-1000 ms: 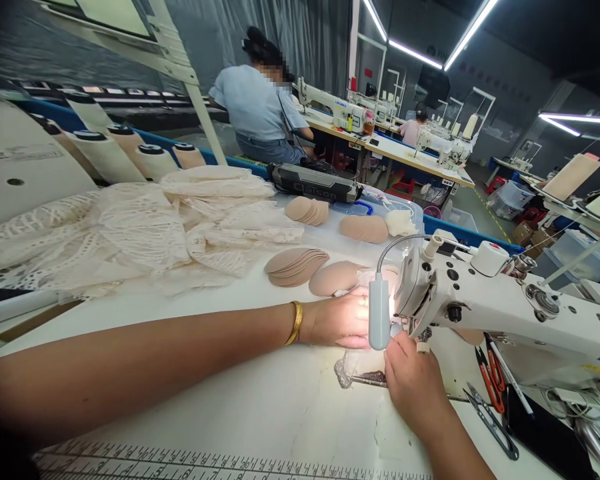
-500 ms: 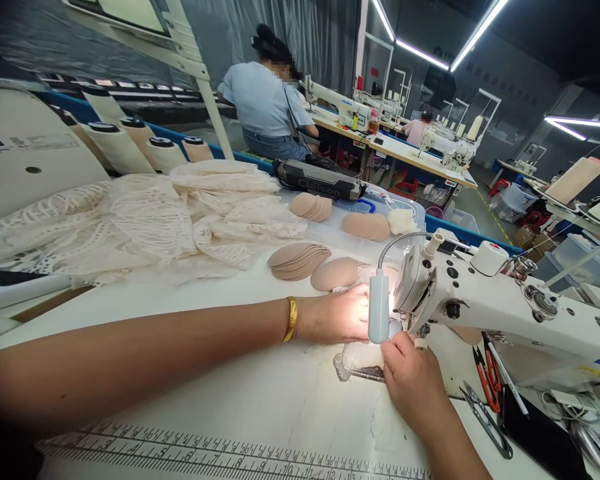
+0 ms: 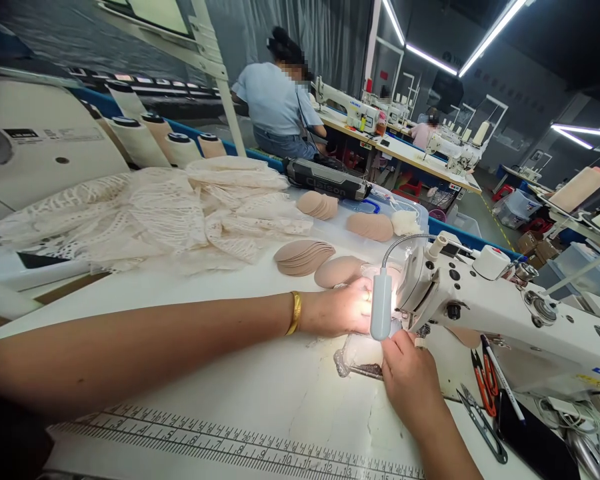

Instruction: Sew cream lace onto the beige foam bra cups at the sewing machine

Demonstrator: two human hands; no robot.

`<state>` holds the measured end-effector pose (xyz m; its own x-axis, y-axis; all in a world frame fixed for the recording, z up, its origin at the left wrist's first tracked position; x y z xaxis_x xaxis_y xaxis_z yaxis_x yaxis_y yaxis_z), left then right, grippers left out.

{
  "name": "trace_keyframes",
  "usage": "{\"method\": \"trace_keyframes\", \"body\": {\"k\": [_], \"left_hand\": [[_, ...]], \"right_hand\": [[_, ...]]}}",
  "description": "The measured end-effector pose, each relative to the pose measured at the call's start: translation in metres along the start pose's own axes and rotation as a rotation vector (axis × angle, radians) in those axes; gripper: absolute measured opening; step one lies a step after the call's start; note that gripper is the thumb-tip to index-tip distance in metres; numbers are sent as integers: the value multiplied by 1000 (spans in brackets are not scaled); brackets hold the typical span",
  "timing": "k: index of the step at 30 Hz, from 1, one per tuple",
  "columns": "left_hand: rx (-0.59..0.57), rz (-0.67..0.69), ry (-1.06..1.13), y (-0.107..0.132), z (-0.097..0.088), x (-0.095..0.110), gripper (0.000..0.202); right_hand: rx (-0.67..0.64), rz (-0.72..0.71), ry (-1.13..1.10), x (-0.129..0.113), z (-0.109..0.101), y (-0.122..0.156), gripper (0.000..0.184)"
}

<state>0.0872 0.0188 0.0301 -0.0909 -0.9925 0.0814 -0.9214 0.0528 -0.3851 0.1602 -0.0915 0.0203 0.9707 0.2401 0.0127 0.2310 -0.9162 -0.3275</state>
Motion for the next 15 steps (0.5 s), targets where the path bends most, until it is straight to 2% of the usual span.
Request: {"method": "trace_keyframes", "body": {"k": [4, 7, 9, 12, 15], "left_hand": [[-134, 128, -57, -2, 7, 10, 30], [-134, 137, -81, -4, 6, 15, 28], [-131, 110, -75, -7, 5, 17, 26], [-152, -26, -61, -11, 2, 8, 26], [-162, -76, 13, -3, -8, 7, 28]], "right_hand": [[7, 10, 35, 3, 4, -1, 30], [8, 26, 31, 7, 6, 0, 29], [18, 38, 1, 10, 6, 1, 28], [24, 75, -134, 16, 5, 4, 29], [-33, 229, -454, 26, 13, 5, 26]]}}
Point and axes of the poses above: each hand's wrist, its own y-axis away from the middle knuckle, its own z-axis out of the palm, x = y × z, the point moved 9 cm from there along -y, towards the middle knuckle, and after that the axes turned 10 degrees about -x, right-handed, at the moved point
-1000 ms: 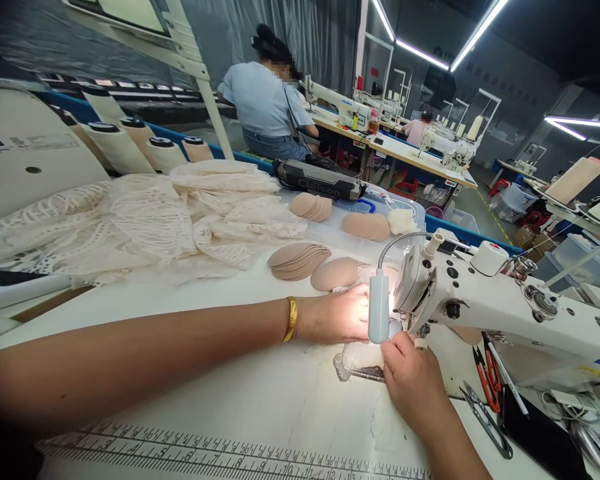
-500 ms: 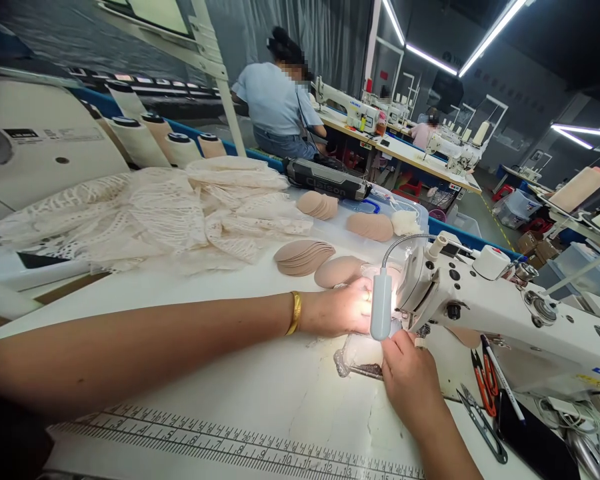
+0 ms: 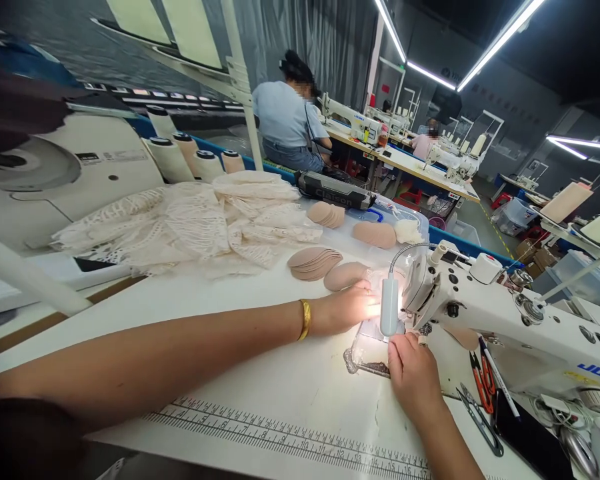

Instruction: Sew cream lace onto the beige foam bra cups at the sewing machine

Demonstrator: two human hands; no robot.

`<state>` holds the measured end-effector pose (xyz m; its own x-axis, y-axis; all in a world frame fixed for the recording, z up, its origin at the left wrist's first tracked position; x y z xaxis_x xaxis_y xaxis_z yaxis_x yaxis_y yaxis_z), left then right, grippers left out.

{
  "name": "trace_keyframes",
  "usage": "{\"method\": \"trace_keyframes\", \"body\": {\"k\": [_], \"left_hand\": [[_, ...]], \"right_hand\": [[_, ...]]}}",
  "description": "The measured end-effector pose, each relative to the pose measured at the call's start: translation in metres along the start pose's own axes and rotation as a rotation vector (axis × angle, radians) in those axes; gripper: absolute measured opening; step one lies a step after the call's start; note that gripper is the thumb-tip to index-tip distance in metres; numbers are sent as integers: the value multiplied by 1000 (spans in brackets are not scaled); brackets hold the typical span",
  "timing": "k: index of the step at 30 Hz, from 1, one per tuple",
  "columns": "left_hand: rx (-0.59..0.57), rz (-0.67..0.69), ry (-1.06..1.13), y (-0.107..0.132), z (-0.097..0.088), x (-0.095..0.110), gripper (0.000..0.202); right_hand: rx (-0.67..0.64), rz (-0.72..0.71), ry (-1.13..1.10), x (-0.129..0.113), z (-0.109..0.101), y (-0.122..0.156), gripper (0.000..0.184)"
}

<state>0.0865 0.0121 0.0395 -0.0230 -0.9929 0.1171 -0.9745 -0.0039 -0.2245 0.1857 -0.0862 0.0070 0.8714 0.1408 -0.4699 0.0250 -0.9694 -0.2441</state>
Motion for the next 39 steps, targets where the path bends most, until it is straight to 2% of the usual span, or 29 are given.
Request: {"method": "trace_keyframes", "body": {"k": [2, 5, 6, 7, 8, 9, 10, 12, 14, 15, 16, 17, 19, 21, 23, 26, 29, 34, 36, 39], "left_hand": [[33, 36, 132, 18, -9, 13, 29], [131, 14, 501, 55, -17, 45, 16], [125, -31, 708, 66, -11, 57, 20], [55, -119, 962, 74, 5, 68, 31], [-63, -227, 1274, 82, 28, 82, 37], [-101, -354, 1589, 89, 47, 94, 44], [-25, -470, 1824, 95, 57, 100, 48], [310, -594, 2074, 100, 59, 93, 46], [648, -609, 2082, 106, 48, 74, 42], [734, -595, 2061, 107, 43, 68, 42], [764, -574, 2037, 107, 38, 64, 42], [749, -544, 2016, 105, 34, 64, 42], [629, -464, 2004, 100, 32, 71, 43], [497, -407, 2046, 97, 34, 82, 47], [466, -390, 2099, 99, 36, 88, 52], [551, -369, 2077, 102, 27, 84, 54], [636, -392, 2051, 99, 20, 77, 50], [923, -634, 2000, 106, 30, 57, 46], [963, -687, 1983, 108, 35, 54, 46], [950, -717, 1974, 108, 38, 53, 48]], "right_hand": [[-61, 159, -350, 8, 12, -1, 23], [-47, 297, -843, 0, 31, 1, 38], [-10, 310, -940, -6, 34, 2, 40], [35, 318, -1000, -13, 36, 5, 41], [83, 322, -1035, -20, 38, 10, 40], [131, 323, -1055, -27, 39, 17, 41], [179, 321, -1062, -34, 40, 25, 41], [242, 308, -1042, -47, 44, 45, 42], [234, 296, -975, -58, 49, 60, 40], [213, 288, -924, -62, 50, 65, 39], [189, 278, -868, -66, 50, 67, 39], [165, 269, -818, -68, 48, 66, 40], [98, 275, -789, -67, 45, 57, 45], [9, 328, -927, -62, 46, 47, 55], [-34, 381, -1166, -58, 50, 41, 65], [39, 385, -1397, -59, 53, 42, 72], [106, 389, -1405, -60, 62, 49, 86], [194, 413, -1308, -49, 74, 55, 89], [227, 409, -1272, -42, 74, 55, 88], [250, 389, -1218, -37, 73, 55, 83]]}}
Point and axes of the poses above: each hand's wrist, its own y-axis away from the middle knuckle, its own z-axis out of the palm, x = y × z, the point moved 9 cm from there along -y, towards the middle knuckle, and after that the axes turned 10 degrees about -x, right-handed, at the moved point
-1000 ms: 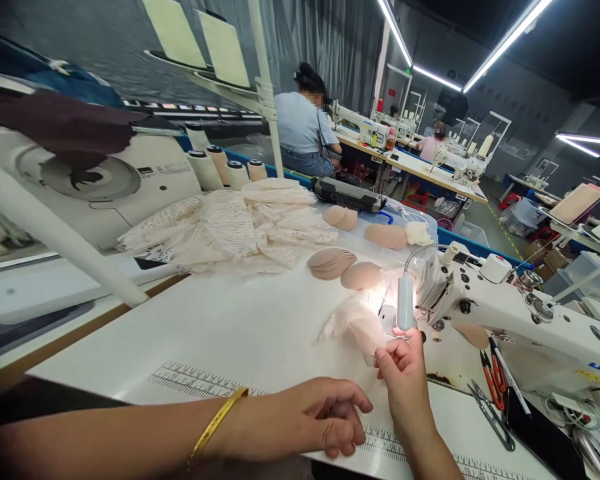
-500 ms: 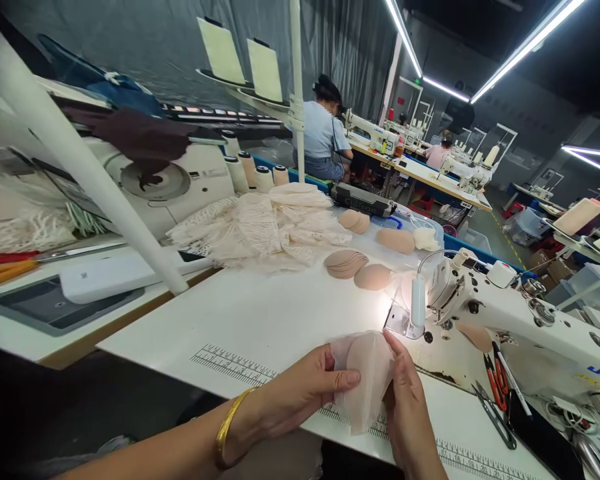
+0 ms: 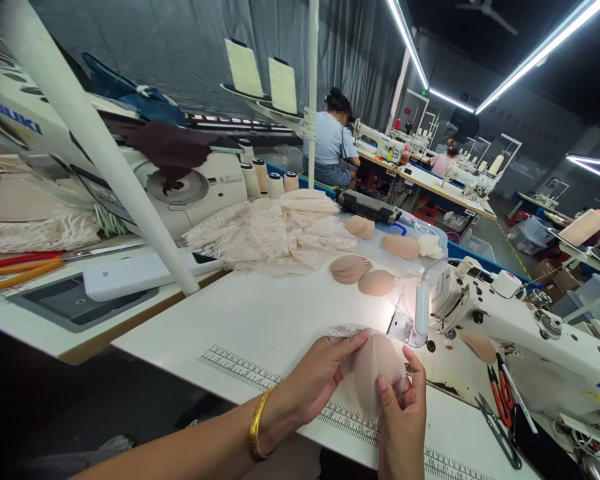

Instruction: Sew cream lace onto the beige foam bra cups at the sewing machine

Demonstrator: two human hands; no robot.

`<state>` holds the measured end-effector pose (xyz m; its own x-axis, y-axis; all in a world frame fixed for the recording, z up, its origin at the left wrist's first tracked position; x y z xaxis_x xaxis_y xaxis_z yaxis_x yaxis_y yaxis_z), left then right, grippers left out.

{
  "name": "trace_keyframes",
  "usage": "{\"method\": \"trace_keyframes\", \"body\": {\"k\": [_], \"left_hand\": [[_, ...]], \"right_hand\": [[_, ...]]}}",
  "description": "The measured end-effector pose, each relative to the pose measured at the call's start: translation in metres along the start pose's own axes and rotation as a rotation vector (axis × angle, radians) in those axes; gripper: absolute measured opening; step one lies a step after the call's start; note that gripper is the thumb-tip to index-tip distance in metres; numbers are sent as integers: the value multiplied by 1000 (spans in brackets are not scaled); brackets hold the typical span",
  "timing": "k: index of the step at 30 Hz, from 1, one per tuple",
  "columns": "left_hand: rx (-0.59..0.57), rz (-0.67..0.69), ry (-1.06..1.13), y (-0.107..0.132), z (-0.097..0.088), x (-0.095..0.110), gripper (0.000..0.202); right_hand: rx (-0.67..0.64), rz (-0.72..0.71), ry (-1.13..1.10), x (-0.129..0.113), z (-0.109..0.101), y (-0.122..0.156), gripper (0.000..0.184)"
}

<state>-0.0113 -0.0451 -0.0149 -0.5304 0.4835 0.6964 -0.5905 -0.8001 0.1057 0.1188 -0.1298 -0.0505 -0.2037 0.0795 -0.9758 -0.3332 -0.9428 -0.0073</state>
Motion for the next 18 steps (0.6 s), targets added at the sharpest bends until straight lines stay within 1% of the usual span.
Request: {"method": "trace_keyframes", "body": {"k": [4, 8, 9, 11, 13, 15, 16, 17, 18], "left_hand": [[-26, -19, 1, 0, 4, 1, 46], [-158, -96, 26, -1, 17, -5, 45], [-172, -121, 22, -1, 19, -8, 45], [-161, -144, 5, -3, 18, -12, 44], [-144, -138, 1, -6, 17, -12, 42], [-172, -139, -6, -8, 21, -7, 40], [-215, -148, -24, -8, 26, -3, 40], [-284, -151, -61, -8, 33, 3, 41], [-389, -151, -133, -7, 42, 10, 41]], "right_hand": [[8, -9, -31, 0, 0, -1, 82], [2, 9, -117, 0, 3, -3, 81], [4, 9, -118, 0, 4, -3, 81], [-1, 14, -98, 1, 6, -2, 81], [-35, 19, -81, 2, 9, 2, 88], [-104, 18, -58, 2, 12, 6, 99], [-136, 5, -27, 0, 11, 8, 103], [-149, -23, 29, -6, 6, 8, 104], [-152, -70, 119, -15, -1, 7, 100]]}}
Point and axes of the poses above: each hand's wrist, its own y-axis away from the middle knuckle, its own z-axis out of the palm, x = y × z, the point moved 9 cm from there along -y, towards the middle knuckle, and after that the axes turned 10 degrees about -x, right-handed, at the moved point
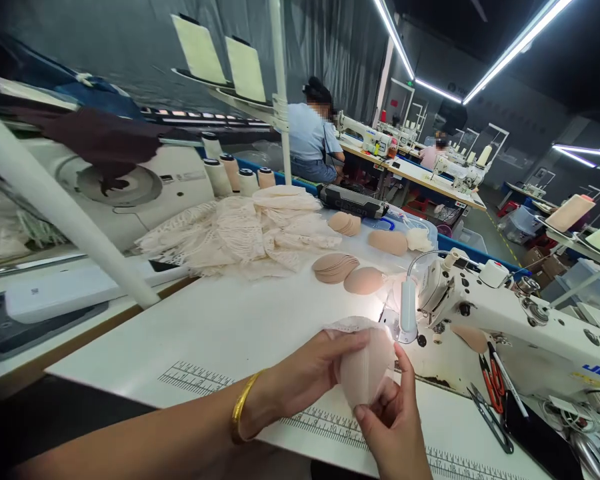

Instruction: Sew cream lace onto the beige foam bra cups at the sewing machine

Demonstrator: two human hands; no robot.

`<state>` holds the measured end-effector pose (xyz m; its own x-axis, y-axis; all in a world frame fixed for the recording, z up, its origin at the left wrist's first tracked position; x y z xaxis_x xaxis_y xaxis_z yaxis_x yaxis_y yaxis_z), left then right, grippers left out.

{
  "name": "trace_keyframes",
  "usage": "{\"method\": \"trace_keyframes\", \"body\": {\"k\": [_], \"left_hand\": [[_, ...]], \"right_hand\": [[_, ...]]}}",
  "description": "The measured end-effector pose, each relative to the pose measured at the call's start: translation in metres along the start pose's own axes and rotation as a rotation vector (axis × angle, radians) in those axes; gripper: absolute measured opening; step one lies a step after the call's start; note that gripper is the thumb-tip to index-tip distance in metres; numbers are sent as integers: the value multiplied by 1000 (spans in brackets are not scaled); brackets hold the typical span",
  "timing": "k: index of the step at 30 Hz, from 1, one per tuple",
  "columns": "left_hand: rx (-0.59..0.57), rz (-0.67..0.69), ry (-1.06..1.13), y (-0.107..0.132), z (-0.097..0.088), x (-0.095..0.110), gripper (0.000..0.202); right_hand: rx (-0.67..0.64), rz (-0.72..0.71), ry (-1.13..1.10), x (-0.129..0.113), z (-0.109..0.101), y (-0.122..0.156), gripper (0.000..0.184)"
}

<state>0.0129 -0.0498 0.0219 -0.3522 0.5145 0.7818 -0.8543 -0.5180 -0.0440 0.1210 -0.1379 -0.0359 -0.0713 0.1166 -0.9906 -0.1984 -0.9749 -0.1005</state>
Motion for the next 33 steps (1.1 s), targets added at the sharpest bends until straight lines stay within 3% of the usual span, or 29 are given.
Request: {"method": "trace_keyframes", "body": {"k": [3, 5, 7, 9, 13, 18, 24, 33], "left_hand": [[-462, 7, -515, 0, 37, 21, 29], [-760, 97, -1021, 3, 54, 21, 20], [-895, 238, -1451, -3, 55, 15, 26], [-917, 305, -1685, -17, 47, 7, 33], [-907, 261, -1736, -40, 33, -5, 44], [-840, 281, -1742, -41, 33, -5, 40], [-747, 302, -1758, -44, 30, -10, 41], [-726, 243, -1847, -51, 27, -15, 43]], "right_hand": [[-65, -252, 477, -43, -23, -12, 63], [-257, -451, 864, -63, -18, -24, 24], [-347, -606, 1211, -67, -14, -37, 24], [-373, -663, 1420, -61, -13, -50, 27], [-334, -606, 1435, -54, -20, -59, 38], [-382, -550, 1370, -57, -26, -49, 38], [-332, -483, 1415, -53, -33, -57, 36], [-281, -456, 1457, -48, -39, -59, 38]]}}
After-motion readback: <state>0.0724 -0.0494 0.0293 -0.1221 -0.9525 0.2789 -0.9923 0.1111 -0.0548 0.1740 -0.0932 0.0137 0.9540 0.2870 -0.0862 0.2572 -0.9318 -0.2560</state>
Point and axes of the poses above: each hand's wrist, its own y-axis away from the middle knuckle, its own z-axis out of the palm, x = y × z, the point moved 9 cm from there along -y, towards the middle knuckle, and after that the axes turned 10 degrees about -x, right-handed, at the moved point
